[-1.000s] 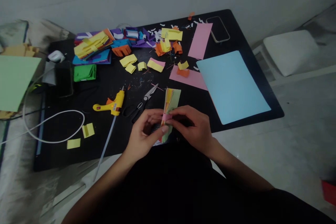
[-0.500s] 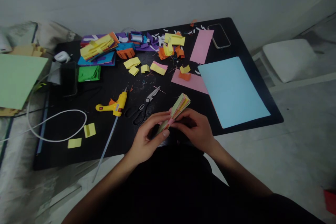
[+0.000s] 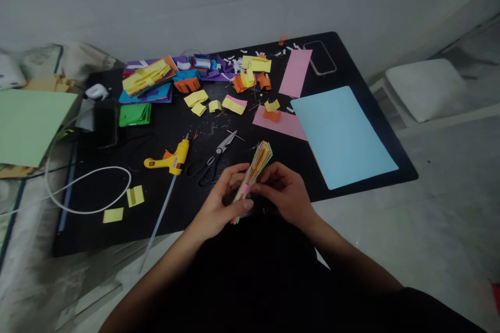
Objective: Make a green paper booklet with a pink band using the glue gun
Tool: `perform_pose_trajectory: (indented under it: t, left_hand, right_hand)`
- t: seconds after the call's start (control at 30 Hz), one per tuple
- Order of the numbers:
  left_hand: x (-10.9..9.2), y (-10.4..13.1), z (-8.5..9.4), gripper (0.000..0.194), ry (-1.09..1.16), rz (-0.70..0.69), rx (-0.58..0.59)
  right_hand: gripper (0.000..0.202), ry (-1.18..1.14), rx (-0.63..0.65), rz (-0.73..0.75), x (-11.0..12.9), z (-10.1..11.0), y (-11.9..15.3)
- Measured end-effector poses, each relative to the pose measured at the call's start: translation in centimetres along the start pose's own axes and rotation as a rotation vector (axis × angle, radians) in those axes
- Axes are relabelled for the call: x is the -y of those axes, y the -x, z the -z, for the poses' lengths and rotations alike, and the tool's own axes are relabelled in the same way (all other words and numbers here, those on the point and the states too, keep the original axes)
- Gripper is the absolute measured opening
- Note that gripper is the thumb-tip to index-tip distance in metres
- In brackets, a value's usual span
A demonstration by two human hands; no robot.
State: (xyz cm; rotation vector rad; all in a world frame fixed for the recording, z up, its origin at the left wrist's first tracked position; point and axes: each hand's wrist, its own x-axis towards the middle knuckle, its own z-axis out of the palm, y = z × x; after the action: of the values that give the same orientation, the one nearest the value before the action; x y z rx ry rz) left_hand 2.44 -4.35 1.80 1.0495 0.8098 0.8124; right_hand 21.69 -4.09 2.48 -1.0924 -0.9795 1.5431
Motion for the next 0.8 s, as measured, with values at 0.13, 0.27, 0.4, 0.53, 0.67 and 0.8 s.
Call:
perform_pose_trajectory:
  t: [0.13,0.27,0.4,0.53,0.67,0.8]
  left_hand:
    - [-0.30,0.13,-0.39,0.057,0.015,-0.032,0.007]
    - [-0.43,0.11,-0.51,0.053,-0.015,-0.079,-0.004]
    - [-0.18,0.13,-0.47,0.051,-0.023,-0.112,-0.008]
    - [0.01,0.17,-0.54,0.052,-0.026,-0.126,-0.021]
    - [-0.09,0.06,-0.63,0.053,-0.046,-0.128,-0.034]
    - [-0.13,-0.08,-0.53,0.050,-0.065,-0.147,-0.058]
  right_hand:
    - [0.037,-0.038,-0.014,0.010,0.02,-0.36,0.04]
    - [0.038,-0.027,-0.011,0.005,0.23,-0.57,0.08]
    - [0.038,-0.029,-0.029,0.026,0.19,-0.72,0.11]
    - [0.036,-0.033,-0.052,0.030,0.00,-0.87,0.16]
    - [0.033,-0.004,-0.094,0.043,0.07,-1.05,0.33]
    - [0.028,-0.019,-0.085,0.043,0.31,-1.03,0.41]
